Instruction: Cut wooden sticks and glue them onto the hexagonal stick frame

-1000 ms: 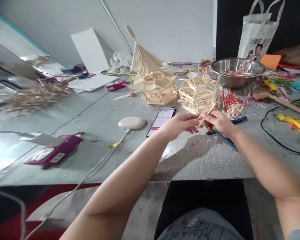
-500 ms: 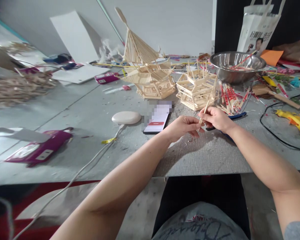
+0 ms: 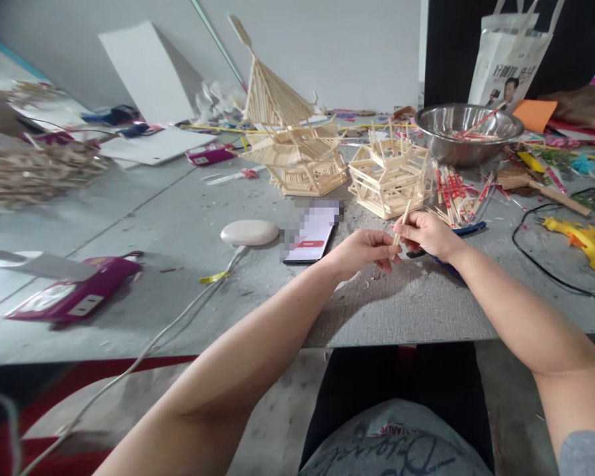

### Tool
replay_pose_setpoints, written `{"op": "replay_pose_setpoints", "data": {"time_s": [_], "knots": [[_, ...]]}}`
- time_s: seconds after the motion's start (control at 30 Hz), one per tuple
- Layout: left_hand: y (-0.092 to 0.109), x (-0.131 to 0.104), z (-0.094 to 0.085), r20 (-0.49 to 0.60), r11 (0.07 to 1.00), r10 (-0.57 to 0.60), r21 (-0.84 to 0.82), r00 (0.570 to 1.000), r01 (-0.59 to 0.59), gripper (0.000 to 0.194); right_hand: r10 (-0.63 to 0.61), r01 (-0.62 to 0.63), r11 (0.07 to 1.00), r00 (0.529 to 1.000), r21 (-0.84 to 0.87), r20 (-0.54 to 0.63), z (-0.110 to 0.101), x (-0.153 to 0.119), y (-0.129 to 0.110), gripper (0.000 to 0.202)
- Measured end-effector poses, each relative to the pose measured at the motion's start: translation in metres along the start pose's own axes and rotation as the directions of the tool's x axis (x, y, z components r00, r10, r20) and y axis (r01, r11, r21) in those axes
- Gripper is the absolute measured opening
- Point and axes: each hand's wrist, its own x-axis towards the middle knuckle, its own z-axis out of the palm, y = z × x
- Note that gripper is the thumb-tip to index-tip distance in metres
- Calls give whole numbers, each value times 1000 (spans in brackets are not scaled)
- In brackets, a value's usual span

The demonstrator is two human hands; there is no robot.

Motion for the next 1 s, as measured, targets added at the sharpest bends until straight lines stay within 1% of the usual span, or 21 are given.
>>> {"op": "replay_pose_setpoints", "data": {"time_s": [0.2,0.3,0.4,0.43,0.47,0.5,0.53,0.57,0.6,0.63,0.67,0.7,0.73,0.77,0.8,0.87,0.93,1.0], "knots": [[1,0,2,-26,993,114,-38,993,-115,30,-49,47,998,998,-40,-29,3,-3,-7,41],[-1,1,3,-76,990,140,7,987,-140,26,-70,68,993,997,-94,-22,1,-2,-5,39],[-3,3,3,-165,987,158,42,974,-153,21,-74,68,985,997,-156,-36,-9,2,-5,41],[-3,3,4,-191,987,162,55,968,-154,21,-73,60,976,996,-210,-55,-15,3,-7,42],[-3,3,3,-216,986,165,70,962,-153,21,-73,46,953,994,-298,-82,-21,2,-10,43],[-4,4,3,-242,984,170,89,955,-152,22,-76,20,906,990,-423,-117,-27,0,-14,43],[-4,4,2,-267,982,178,113,947,-152,23,-82,-19,820,985,-572,-150,-33,-5,-19,42],[-4,5,1,-292,978,189,141,938,-153,24,-89,-66,689,980,-722,-175,-37,-11,-24,39],[-5,5,0,-315,973,203,170,927,-155,25,-76,-121,531,979,-839,-190,-40,-18,-29,37],[-6,6,-2,-330,968,216,197,919,-157,26,-39,-169,376,979,-911,-198,-42,-27,-32,36],[-7,7,-3,-338,963,226,216,913,-159,26,11,-208,241,977,-948,-211,-42,-36,-33,36],[-8,8,-4,-341,960,234,226,910,-163,26,66,-234,134,972,-963,-226,-40,-44,-33,38],[-9,9,-4,-339,959,240,228,910,-168,25,113,-244,53,965,-968,-236,-37,-52,-31,40],[-10,10,-5,-334,959,245,224,910,-175,25,159,-245,-5,957,-969,-243,-34,-58,-27,41],[-10,10,-4,-327,958,251,220,911,-184,26,197,-240,-39,950,-970,-243,-31,-63,-23,41],[-10,10,-4,-323,956,259,217,910,-195,26,247,-224,-49,942,-973,-229,-26,-68,-14,38],[-9,10,-3,-325,957,254,219,911,-189,26,243,-231,-13,943,-973,-227,-23,-70,-9,35],[-9,10,-3,-332,961,240,212,912,-176,25,199,-264,27,947,-964,-254,-24,-72,-10,34]]}}
